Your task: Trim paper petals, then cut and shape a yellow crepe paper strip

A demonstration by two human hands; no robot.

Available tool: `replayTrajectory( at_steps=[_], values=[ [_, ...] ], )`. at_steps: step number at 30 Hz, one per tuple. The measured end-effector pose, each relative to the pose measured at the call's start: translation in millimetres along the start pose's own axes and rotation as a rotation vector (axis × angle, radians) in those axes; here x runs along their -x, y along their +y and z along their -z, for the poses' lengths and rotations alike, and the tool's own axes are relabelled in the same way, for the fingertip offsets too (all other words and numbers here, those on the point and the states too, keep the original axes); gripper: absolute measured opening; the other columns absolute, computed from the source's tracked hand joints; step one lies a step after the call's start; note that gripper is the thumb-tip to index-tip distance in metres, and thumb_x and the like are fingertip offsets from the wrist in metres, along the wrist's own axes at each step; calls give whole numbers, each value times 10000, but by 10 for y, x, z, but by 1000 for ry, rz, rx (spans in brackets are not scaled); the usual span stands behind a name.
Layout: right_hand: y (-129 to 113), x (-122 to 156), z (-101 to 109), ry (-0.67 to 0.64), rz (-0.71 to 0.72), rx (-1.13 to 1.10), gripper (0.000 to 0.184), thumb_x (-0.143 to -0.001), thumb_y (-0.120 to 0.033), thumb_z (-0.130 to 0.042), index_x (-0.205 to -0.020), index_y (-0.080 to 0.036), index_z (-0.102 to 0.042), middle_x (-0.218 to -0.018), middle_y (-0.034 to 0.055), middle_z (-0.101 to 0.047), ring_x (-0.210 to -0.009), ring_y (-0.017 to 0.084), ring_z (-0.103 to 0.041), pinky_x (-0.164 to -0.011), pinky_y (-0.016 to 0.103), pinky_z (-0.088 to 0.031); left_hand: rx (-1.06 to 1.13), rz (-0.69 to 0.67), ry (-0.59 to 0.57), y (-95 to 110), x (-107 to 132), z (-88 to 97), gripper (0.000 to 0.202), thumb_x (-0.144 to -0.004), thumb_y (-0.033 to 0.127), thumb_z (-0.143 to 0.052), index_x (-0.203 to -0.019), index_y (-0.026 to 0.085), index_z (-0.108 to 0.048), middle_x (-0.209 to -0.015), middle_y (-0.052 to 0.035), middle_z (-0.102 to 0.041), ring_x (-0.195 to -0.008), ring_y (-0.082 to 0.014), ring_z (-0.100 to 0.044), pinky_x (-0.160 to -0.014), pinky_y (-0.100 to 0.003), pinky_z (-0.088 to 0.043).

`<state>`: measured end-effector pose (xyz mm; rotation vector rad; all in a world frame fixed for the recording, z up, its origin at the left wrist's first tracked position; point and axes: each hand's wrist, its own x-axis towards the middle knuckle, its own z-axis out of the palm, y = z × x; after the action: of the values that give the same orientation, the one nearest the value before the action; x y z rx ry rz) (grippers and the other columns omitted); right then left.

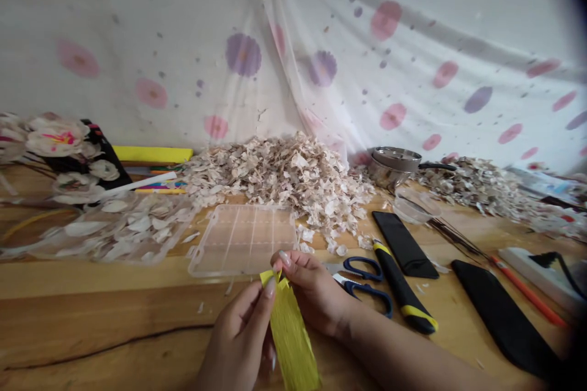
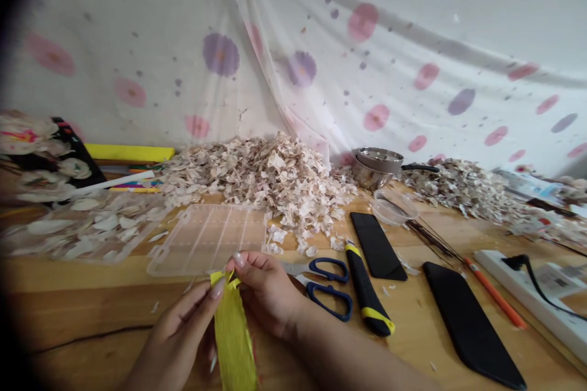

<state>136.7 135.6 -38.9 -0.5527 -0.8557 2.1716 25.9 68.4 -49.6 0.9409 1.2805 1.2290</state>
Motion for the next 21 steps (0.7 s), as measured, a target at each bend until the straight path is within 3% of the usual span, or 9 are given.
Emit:
replayTrajectory(
  at_steps=[8,13,18,21],
  values=[
    [30,-13,-2,119,78,-45,308,-610,-298,-811,-611,-123,-558,-533,-19,-598,-464,86,-529,-492,199,-403,-21,-41,21,19,-23,-66,427,-729,602,-560,-648,184,-569,-426,68,-417,-352,-86,-402,-336,-180,-319],
    [34,-15,8,166,93,-60,345,-577,-297,-830,-592,-137,-525,-527,-24,-606,-440,94,-537,-470,209,-415,-73,-45,-19,9,-6,-47,407,-763,573,-543,-685,176,-580,-427,70,-415,-355,-82,-397,-348,-177,-293],
    [28,13,6,137,79,-59,373,-551,-305,-844,-614,-147,-512,-529,-39,-591,-450,87,-534,-473,196,-406,-69,-28,-25,22,23,-34,428,-754,593,-536,-733,173,-614,-423,67,-418,-357,-92,-404,-351,-185,-297],
    [18,28,11,97,51,-23,342,-573,-325,-832,-715,-136,-584,-570,-22,-619,-483,88,-552,-507,198,-415,-43,-46,-8,22,17,-38,421,-744,590,-552,-744,176,-626,-429,63,-429,-365,-93,-406,-354,-188,-302]
  ],
)
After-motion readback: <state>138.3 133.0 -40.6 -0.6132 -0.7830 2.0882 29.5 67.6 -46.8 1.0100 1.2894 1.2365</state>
